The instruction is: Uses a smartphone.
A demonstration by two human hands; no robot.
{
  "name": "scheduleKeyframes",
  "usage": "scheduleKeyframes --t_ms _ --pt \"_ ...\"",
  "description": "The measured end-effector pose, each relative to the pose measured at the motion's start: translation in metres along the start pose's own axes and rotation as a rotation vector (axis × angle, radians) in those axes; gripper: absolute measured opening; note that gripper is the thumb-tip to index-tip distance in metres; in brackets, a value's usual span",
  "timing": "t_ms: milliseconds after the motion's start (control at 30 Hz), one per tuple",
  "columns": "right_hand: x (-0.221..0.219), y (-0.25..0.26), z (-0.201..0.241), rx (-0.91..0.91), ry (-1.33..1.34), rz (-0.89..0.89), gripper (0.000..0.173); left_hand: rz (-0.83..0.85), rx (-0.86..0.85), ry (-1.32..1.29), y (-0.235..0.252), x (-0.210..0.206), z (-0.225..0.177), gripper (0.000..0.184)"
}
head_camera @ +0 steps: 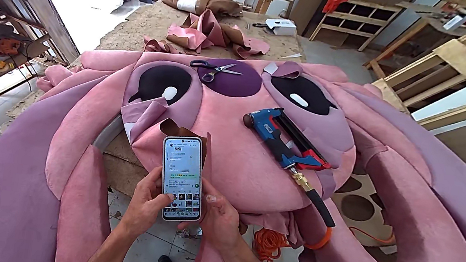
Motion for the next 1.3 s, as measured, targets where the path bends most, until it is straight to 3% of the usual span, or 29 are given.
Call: scheduleKeyframes --t_ms 367,633,1000,1167,1300 --pt "-0.001 0.0 -0.001 0.009 -0.016 -0.003 0.051 -0.077 -0.023 0.061 0.0 -0.004 0.0 0.043" --pt "-0.003 -0.001 0.001 0.009 -0.034 -0.015 0.051 -0.023 -0.076 -0.036 0.001 0.003 0.005 0.043" --pt "-0.002 -0.001 -0.001 0.014 -0.021 0.013 0.05 0.014 -0.024 -0.055 -0.001 0.006 0.002 0.046" --pt "-0.002 -0.001 0.0 0.02 -0.019 0.002 0.051 0.105 -0.015 -0.013 0.0 0.006 -0.003 0.061" --pt "-0.002 -0.001 0.0 0.02 -0.03 -0.005 0.05 0.116 0.018 0.044 -0.001 0.005 -0.006 0.061"
Point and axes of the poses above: each hand's wrist, its own y-axis towards the middle knuckle, its own x-axis out of the back of the hand, z = x × y, the point moved 3 cm from there along y, towards the middle knuckle, and after that the axes turned 5 degrees about y, right-handed, at the moved point
